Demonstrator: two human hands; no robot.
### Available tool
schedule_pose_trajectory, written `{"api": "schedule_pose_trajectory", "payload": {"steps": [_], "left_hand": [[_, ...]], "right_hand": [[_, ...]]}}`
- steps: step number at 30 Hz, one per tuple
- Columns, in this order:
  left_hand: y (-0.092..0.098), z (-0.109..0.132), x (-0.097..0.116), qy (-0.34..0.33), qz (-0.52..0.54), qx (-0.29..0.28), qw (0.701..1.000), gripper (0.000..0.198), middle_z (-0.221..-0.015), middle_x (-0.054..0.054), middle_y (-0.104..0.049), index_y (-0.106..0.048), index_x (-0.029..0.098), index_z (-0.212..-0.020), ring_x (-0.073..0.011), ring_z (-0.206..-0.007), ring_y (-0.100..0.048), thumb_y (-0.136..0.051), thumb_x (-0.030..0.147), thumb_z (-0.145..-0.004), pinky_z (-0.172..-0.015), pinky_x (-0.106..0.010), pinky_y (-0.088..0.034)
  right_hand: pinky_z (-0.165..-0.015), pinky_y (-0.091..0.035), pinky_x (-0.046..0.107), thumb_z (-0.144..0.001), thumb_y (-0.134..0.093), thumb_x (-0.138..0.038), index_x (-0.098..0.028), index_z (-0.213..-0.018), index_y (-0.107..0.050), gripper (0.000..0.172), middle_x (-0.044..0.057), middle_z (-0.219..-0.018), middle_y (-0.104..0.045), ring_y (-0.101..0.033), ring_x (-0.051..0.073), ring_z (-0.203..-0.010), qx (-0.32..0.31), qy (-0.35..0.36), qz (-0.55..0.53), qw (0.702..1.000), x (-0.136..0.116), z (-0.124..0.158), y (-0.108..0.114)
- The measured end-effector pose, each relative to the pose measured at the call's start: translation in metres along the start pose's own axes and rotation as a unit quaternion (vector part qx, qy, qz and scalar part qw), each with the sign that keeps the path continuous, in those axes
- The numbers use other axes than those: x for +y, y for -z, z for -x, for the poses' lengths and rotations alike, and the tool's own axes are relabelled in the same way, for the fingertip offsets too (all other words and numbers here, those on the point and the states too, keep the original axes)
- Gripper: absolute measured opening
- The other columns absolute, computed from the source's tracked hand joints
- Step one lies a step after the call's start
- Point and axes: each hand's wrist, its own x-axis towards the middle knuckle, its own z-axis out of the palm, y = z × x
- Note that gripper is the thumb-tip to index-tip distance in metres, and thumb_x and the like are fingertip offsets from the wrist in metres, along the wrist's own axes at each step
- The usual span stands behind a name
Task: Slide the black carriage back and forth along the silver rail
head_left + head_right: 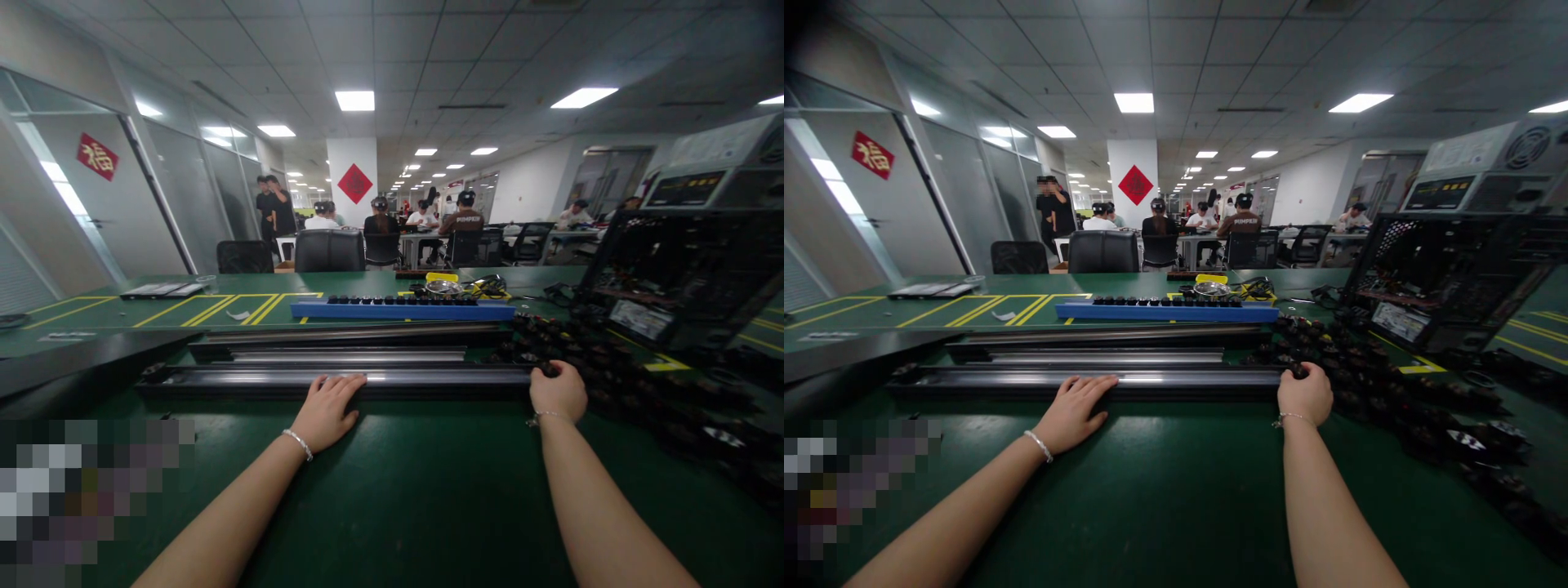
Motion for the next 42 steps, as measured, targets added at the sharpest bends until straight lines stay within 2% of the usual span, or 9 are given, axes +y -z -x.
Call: {"api": "schedule_pose_trajectory", "payload": {"steps": [8,15,23,26,29,31,37,40,42], "left_hand": [[0.0,0.0,0.0,-0.001,0.0,-0.001,1.0,0.059,-0.134,-0.002,-0.047,-0.032,0.031,-0.133,-0.0221,-0.118,-0.042,-0.051,0.027,-0.077,-0.101,-0.046,-0.021],[0.001,0.0,0.0,-0.003,-0.003,-0.001,1.0,0.06,-0.134,-0.002,-0.047,-0.032,0.031,-0.132,-0.0217,-0.118,-0.043,-0.052,0.027,-0.076,-0.101,-0.046,-0.022],[0.002,0.001,-0.003,-0.003,-0.001,-0.001,1.0,0.055,-0.133,-0.001,-0.048,-0.034,0.03,-0.131,-0.0201,-0.118,-0.043,-0.05,0.03,-0.078,-0.103,-0.044,-0.023],[0.003,0.005,-0.01,0.006,0.0,0.004,1.0,0.048,-0.132,0.0,-0.049,-0.038,0.031,-0.129,-0.0197,-0.119,-0.043,-0.046,0.035,-0.082,-0.103,-0.043,-0.024],[0.005,0.007,-0.026,0.054,-0.007,0.028,0.998,0.04,-0.129,0.0,-0.052,-0.045,0.031,-0.123,-0.0205,-0.119,-0.042,-0.042,0.04,-0.084,-0.101,-0.043,-0.028],[0.008,0.007,-0.043,0.113,-0.02,0.06,0.992,0.04,-0.128,-0.001,-0.053,-0.049,0.028,-0.12,-0.0218,-0.119,-0.042,-0.042,0.041,-0.083,-0.1,-0.042,-0.031],[0.042,0.008,-0.115,0.307,-0.09,0.098,0.942,0.043,-0.132,-0.006,-0.048,-0.054,0.021,-0.115,-0.0269,-0.122,-0.039,-0.044,0.041,-0.079,-0.1,-0.043,-0.032],[0.065,0.022,-0.148,0.408,-0.123,0.114,0.898,0.046,-0.136,-0.012,-0.041,-0.053,0.016,-0.116,-0.0313,-0.123,-0.036,-0.041,0.04,-0.079,-0.097,-0.048,-0.032],[0.076,0.038,-0.169,0.434,-0.154,0.114,0.88,0.049,-0.14,-0.014,-0.034,-0.05,0.015,-0.119,-0.0339,-0.126,-0.03,-0.042,0.042,-0.078,-0.098,-0.051,-0.03]], "right_hand": [[-0.074,-0.042,0.036,-0.066,-0.056,-0.029,-0.017,-0.102,-0.062,0.039,0.01,-0.095,-0.061,-0.054,0.025,-0.083,0.001,-0.023,0.002,1.0,0.003,-0.007,0.001],[-0.076,-0.042,0.037,-0.065,-0.055,-0.029,-0.017,-0.102,-0.062,0.04,0.01,-0.093,-0.062,-0.055,0.025,-0.083,0.015,-0.038,0.002,0.999,0.021,-0.025,-0.001],[-0.077,-0.041,0.034,-0.068,-0.052,-0.034,-0.019,-0.109,-0.059,0.044,0.01,-0.102,-0.061,-0.054,0.025,-0.089,-0.019,-0.011,0.009,1.0,0.039,-0.039,0.0],[-0.073,-0.041,0.035,-0.072,-0.047,-0.035,-0.022,-0.115,-0.057,0.045,0.012,-0.104,-0.06,-0.054,0.026,-0.09,-0.058,0.017,0.061,0.996,0.046,-0.049,0.005],[-0.073,-0.041,0.039,-0.074,-0.043,-0.032,-0.022,-0.109,-0.06,0.04,0.015,-0.107,-0.058,-0.053,0.031,-0.095,-0.125,0.05,0.14,0.981,0.052,-0.057,0.008],[-0.073,-0.041,0.04,-0.074,-0.042,-0.03,-0.019,-0.108,-0.061,0.041,0.018,-0.108,-0.057,-0.052,0.033,-0.098,-0.131,0.051,0.166,0.976,0.052,-0.057,0.01],[-0.073,-0.042,0.047,-0.07,-0.043,-0.03,-0.016,-0.108,-0.06,0.043,0.021,-0.12,-0.049,-0.042,0.041,-0.109,-0.105,0.055,0.186,0.975,0.048,-0.049,0.012],[-0.077,-0.041,0.05,-0.072,-0.043,-0.033,-0.015,-0.114,-0.057,0.049,0.022,-0.122,-0.047,-0.042,0.041,-0.111,-0.07,0.047,0.162,0.983,0.046,-0.046,0.013],[-0.08,-0.041,0.05,-0.074,-0.041,-0.034,-0.015,-0.117,-0.056,0.05,0.021,-0.122,-0.048,-0.043,0.04,-0.111,-0.031,0.037,0.135,0.99,0.044,-0.045,0.014]]}}
